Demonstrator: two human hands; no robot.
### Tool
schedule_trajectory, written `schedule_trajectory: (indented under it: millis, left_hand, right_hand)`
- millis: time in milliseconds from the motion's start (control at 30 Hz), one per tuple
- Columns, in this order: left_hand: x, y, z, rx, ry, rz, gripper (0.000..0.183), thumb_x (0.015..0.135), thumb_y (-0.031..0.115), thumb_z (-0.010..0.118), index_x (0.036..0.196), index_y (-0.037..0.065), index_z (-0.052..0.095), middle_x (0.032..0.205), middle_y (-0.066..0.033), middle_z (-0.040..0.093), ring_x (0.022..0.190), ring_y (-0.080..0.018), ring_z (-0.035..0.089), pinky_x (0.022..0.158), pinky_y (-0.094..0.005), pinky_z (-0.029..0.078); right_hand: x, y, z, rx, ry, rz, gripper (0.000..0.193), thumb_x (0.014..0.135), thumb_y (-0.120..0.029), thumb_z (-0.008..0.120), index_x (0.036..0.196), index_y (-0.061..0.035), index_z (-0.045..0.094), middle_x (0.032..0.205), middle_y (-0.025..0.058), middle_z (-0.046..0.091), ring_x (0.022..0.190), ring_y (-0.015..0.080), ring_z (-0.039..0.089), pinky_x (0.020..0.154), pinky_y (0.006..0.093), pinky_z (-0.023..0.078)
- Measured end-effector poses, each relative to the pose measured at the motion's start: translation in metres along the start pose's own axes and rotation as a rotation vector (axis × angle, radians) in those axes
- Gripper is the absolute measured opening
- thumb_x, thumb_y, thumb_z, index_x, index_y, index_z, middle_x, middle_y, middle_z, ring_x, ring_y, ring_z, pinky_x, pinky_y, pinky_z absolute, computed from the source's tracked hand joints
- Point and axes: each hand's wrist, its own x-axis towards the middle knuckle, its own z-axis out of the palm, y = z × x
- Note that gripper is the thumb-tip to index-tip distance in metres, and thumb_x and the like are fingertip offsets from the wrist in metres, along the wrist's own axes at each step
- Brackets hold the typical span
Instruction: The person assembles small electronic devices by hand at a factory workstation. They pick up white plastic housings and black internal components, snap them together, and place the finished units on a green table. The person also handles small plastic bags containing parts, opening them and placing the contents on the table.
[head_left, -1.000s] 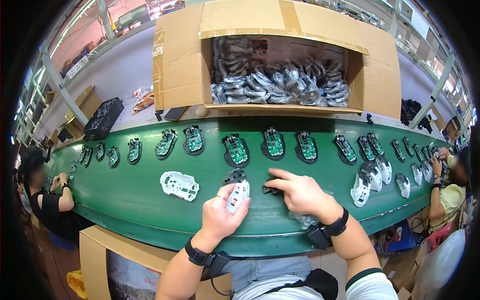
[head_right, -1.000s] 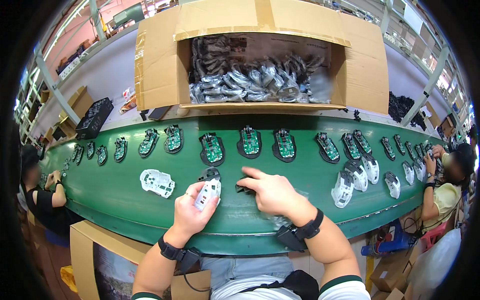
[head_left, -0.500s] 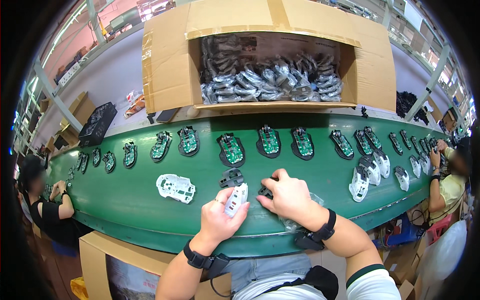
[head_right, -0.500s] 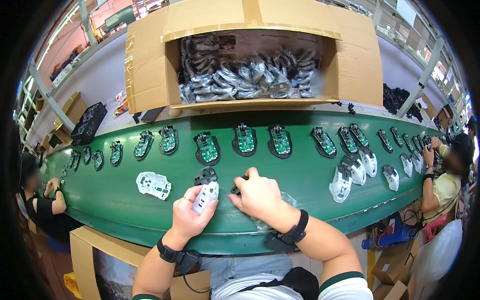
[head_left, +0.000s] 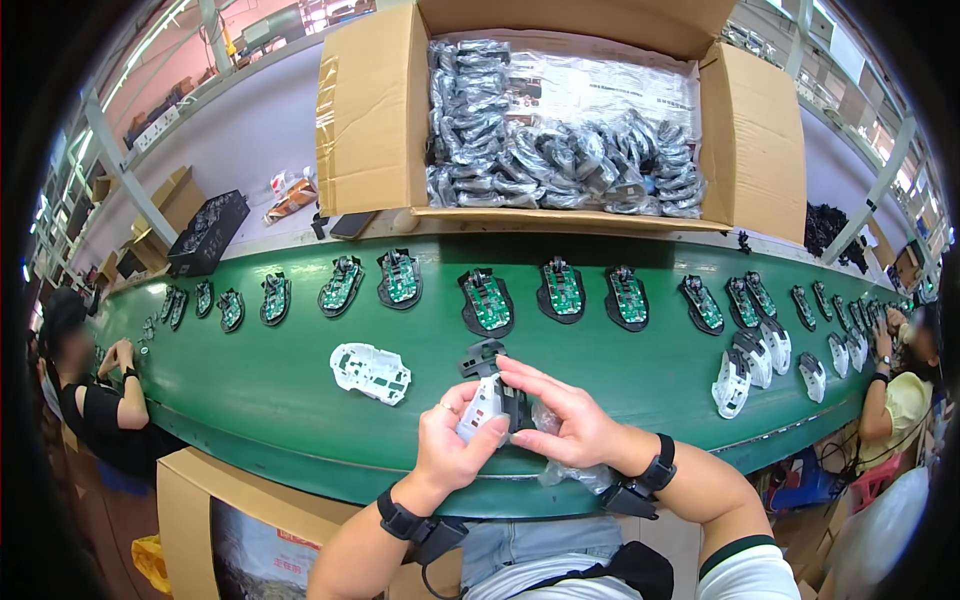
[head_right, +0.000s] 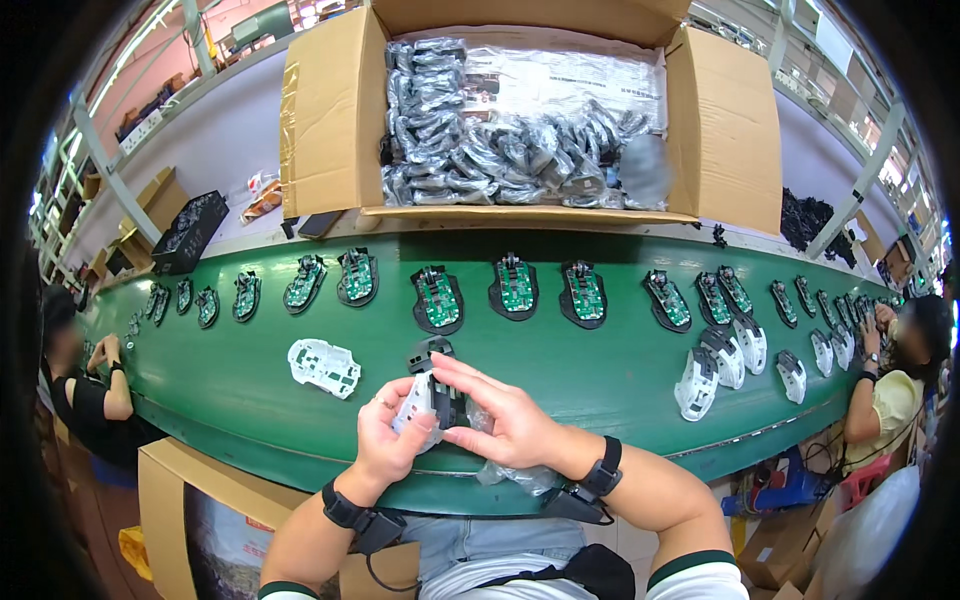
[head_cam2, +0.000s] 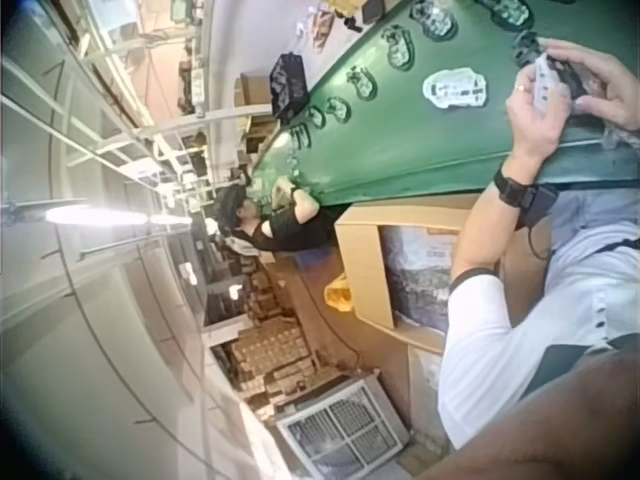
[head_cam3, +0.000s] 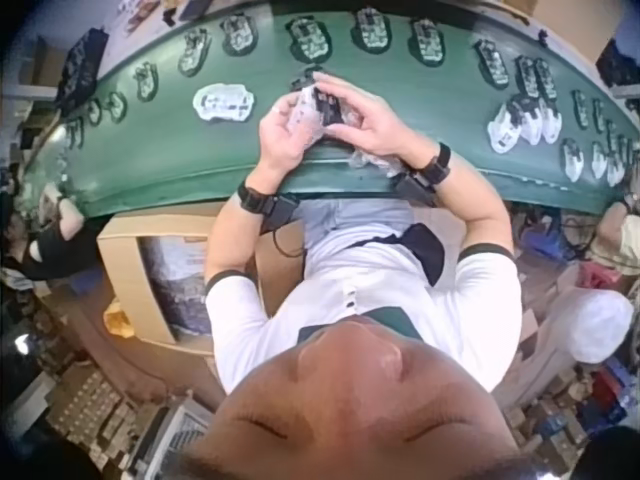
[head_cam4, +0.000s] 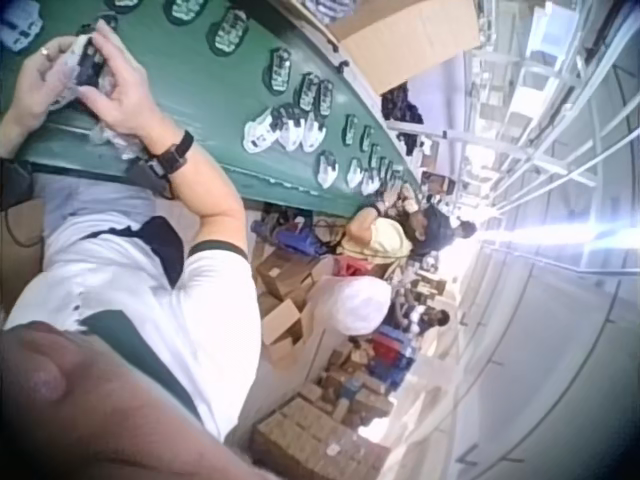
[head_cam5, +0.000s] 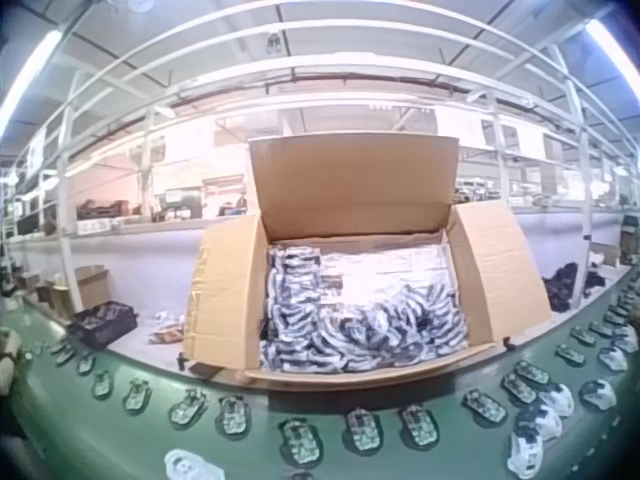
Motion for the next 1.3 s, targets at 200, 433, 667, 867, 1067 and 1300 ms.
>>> schedule_trajectory:
  millis: [200, 433, 667, 867, 1067, 1300]
  left_hand:
    - [0.005, 0.010, -0.010, 0.344, -0.061, 0.202, 0.047, 0.082, 0.023, 0.085, 0.117, -0.001, 0.068, 0.086, -0.0094, 0.076, 0.072, -0.0145, 0.072, 0.067, -0.0294, 0.057]
    - [0.002, 0.018, -0.003, 0.607, -0.038, 0.324, 0.046, 0.077, 0.025, 0.088, 0.111, 0.000, 0.069, 0.079, -0.0132, 0.074, 0.065, -0.0219, 0.074, 0.062, -0.0316, 0.058]
    - [0.014, 0.021, -0.017, 0.686, 0.026, 0.552, 0.035, 0.083, 0.018, 0.079, 0.113, 0.001, 0.070, 0.081, -0.0124, 0.071, 0.069, -0.0293, 0.067, 0.068, -0.0395, 0.053]
    - [0.006, 0.015, -0.022, 0.479, 0.029, 0.450, 0.010, 0.087, 0.011, 0.071, 0.093, 0.003, 0.070, 0.079, -0.0103, 0.066, 0.071, -0.0286, 0.061, 0.073, -0.0384, 0.047]
    - [0.007, 0.010, -0.027, 0.424, 0.016, 0.263, 0.011, 0.087, 0.013, 0.072, 0.090, 0.003, 0.068, 0.080, -0.0119, 0.065, 0.074, -0.0292, 0.061, 0.073, -0.0383, 0.047]
    - [0.032, 0.020, -0.073, 1.232, 0.286, 0.549, 0.052, 0.083, 0.025, 0.075, 0.127, 0.000, 0.062, 0.127, -0.0219, 0.061, 0.118, -0.0396, 0.056, 0.105, -0.0482, 0.043]
  right_hand:
    - [0.001, 0.000, 0.002, -0.126, 0.023, 0.178, 0.069, 0.083, -0.025, 0.086, 0.140, 0.0000, 0.056, 0.145, 0.0218, 0.057, 0.128, 0.0316, 0.062, 0.104, 0.0398, 0.051]
    - [0.003, 0.007, 0.014, 0.194, -0.039, 0.470, 0.056, 0.081, -0.027, 0.088, 0.124, -0.0009, 0.063, 0.107, 0.0121, 0.074, 0.095, 0.0213, 0.072, 0.083, 0.0353, 0.056]
    - [0.013, 0.001, 0.018, -0.062, 0.089, 0.146, 0.048, 0.085, -0.019, 0.084, 0.125, -0.0010, 0.066, 0.109, 0.0130, 0.075, 0.097, 0.0221, 0.073, 0.085, 0.0350, 0.057]
    - [0.007, 0.006, 0.009, 0.152, -0.035, 0.204, 0.030, 0.089, -0.013, 0.080, 0.116, -0.0010, 0.074, 0.105, 0.0128, 0.077, 0.094, 0.0180, 0.074, 0.083, 0.0307, 0.057]
    - [0.011, -0.011, 0.009, 0.203, -0.025, 0.420, 0.023, 0.091, -0.012, 0.079, 0.109, 0.0010, 0.075, 0.095, 0.0071, 0.077, 0.087, 0.0094, 0.069, 0.079, 0.0265, 0.055]
    - [0.020, -0.001, -0.080, -0.949, 0.058, 0.727, 0.031, 0.087, -0.032, 0.066, 0.097, -0.0040, 0.077, 0.092, 0.0187, 0.075, 0.087, 0.0372, 0.072, 0.079, 0.0449, 0.058]
